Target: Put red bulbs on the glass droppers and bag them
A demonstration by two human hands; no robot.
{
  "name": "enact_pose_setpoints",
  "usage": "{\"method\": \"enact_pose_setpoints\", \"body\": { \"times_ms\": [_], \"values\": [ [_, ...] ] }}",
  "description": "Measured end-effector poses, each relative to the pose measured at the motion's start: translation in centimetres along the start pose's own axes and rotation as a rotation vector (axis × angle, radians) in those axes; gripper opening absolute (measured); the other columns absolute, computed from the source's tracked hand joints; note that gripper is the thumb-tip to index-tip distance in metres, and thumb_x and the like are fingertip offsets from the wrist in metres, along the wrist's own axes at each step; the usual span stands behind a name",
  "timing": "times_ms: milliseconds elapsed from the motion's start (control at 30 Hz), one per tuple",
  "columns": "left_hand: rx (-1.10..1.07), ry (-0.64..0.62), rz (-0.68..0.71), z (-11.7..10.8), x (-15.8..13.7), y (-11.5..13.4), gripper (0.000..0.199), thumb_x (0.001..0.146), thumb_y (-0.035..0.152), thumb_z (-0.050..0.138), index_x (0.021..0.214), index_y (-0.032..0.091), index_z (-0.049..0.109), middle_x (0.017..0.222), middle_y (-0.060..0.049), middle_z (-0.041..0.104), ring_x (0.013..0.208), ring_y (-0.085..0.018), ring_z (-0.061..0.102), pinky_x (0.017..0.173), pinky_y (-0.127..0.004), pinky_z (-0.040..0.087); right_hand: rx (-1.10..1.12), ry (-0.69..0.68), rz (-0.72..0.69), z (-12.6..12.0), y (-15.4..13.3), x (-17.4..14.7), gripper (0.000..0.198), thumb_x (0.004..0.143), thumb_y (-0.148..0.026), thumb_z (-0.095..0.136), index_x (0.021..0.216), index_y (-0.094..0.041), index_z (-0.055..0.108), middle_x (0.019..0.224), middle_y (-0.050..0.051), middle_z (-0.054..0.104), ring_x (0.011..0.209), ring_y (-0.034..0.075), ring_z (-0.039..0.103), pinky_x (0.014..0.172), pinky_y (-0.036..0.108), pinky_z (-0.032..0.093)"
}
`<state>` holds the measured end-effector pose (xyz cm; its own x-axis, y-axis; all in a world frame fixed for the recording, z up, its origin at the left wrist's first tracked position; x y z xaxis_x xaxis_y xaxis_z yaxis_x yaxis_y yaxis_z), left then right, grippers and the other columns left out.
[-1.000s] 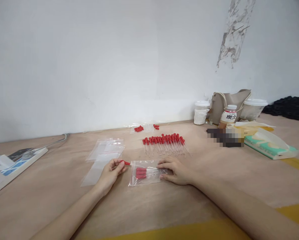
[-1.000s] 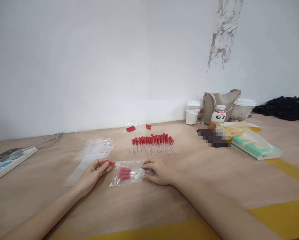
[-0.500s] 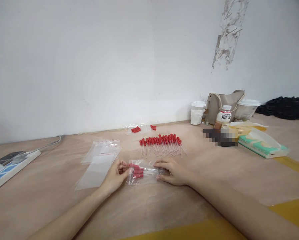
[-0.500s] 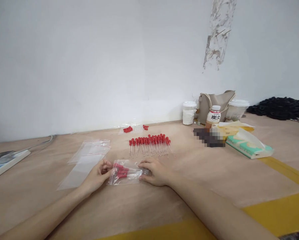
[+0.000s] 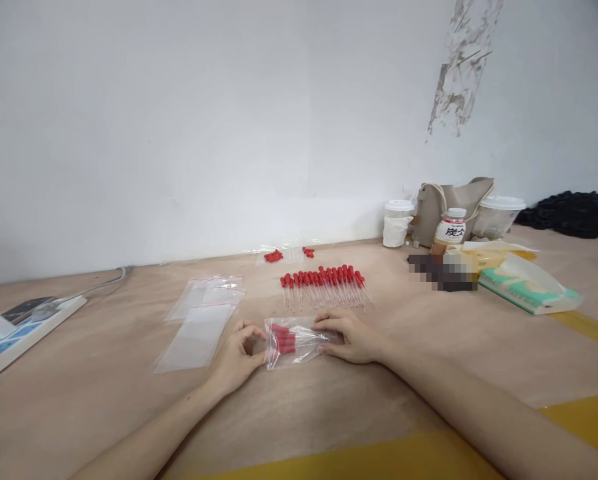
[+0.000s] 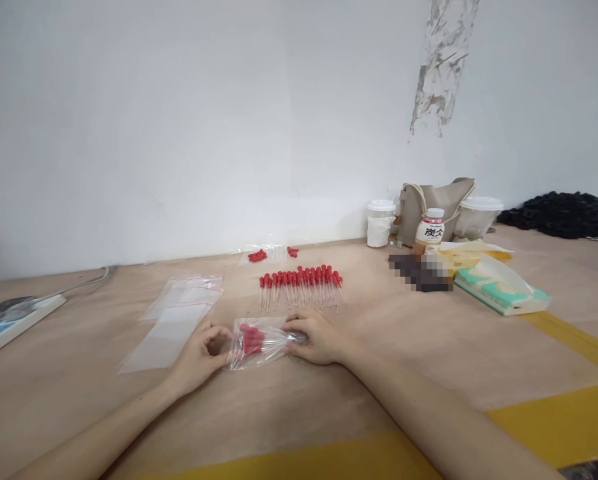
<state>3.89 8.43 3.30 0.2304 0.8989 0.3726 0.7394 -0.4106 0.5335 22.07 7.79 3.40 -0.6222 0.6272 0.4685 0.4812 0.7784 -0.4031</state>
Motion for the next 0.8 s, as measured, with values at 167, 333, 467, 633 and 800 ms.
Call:
{"method": "enact_pose_setpoints", "body": {
  "times_ms": [167, 333, 467, 633, 800],
  "values": [
    [-0.091, 0.053, -0.090, -0.1, -0.2, -1.5, 0.040, 0.056, 0.042, 0.069, 0.088, 0.018, 0.063, 0.061, 0.003, 0.047, 0.053, -0.011, 0.044, 0.049, -0.021, 0.037, -0.001, -0.014, 0.011, 0.0, 0.0, 0.0, 0.040, 0.070, -0.039, 0.061, 0.106, -0.022, 0.059, 0.102, 0.007, 0.055, 0.096, 0.019, 0.049, 0.085, 0.034, 0.037],
    [-0.132, -0.054, -0.022, 0.3, -0.1, 0.0, 0.042, 0.061, 0.041, 0.067, 0.098, 0.024, 0.065, 0.088, -0.002, 0.062, 0.070, -0.017, 0.055, 0.064, -0.028, 0.045, -0.052, 0.017, 0.079, -0.3, 0.4, 0.1, 0.028, 0.073, -0.036, 0.058, 0.096, -0.021, 0.063, 0.087, 0.005, 0.057, 0.084, 0.017, 0.051, 0.076, 0.031, 0.039],
    [-0.132, -0.129, 0.056, 0.7, -0.2, 1.1, 0.047, 0.066, 0.039, 0.065, 0.111, 0.026, 0.057, 0.112, -0.004, 0.057, 0.099, -0.024, 0.053, 0.086, -0.037, 0.041, -0.065, 0.060, 0.099, -0.6, 0.3, 0.2, 0.022, 0.075, -0.025, 0.055, 0.095, -0.021, 0.063, 0.084, 0.005, 0.058, 0.081, 0.017, 0.051, 0.074, 0.031, 0.038],
    [0.051, -0.225, 0.126, 1.4, -0.4, 1.7, 0.043, 0.075, 0.040, 0.055, 0.117, 0.029, 0.052, 0.122, -0.005, 0.050, 0.110, -0.026, 0.046, 0.093, -0.044, 0.034, -0.100, 0.157, 0.078, -1.4, 0.2, 0.1, 0.025, 0.071, -0.016, 0.054, 0.095, -0.020, 0.062, 0.088, 0.005, 0.059, 0.082, 0.016, 0.053, 0.074, 0.031, 0.038],
    [0.082, -0.254, 0.154, 1.4, -0.7, 1.5, 0.049, 0.078, 0.039, 0.052, 0.125, 0.030, 0.042, 0.129, -0.004, 0.044, 0.117, -0.026, 0.040, 0.099, -0.047, 0.026, -0.180, 0.185, 0.089, -1.8, 0.7, 0.0, 0.025, 0.068, -0.010, 0.053, 0.088, -0.021, 0.061, 0.089, 0.003, 0.059, 0.082, 0.016, 0.053, 0.075, 0.031, 0.037]
  ]
}}
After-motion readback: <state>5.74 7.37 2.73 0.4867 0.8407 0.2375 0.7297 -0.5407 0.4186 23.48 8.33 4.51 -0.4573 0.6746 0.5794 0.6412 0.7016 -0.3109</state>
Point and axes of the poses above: each hand's wrist, its own x-axis towards the middle knuckle, its own z-axis out of the palm, y = z × x, the point moved 10 cm from there along x, towards the middle knuckle
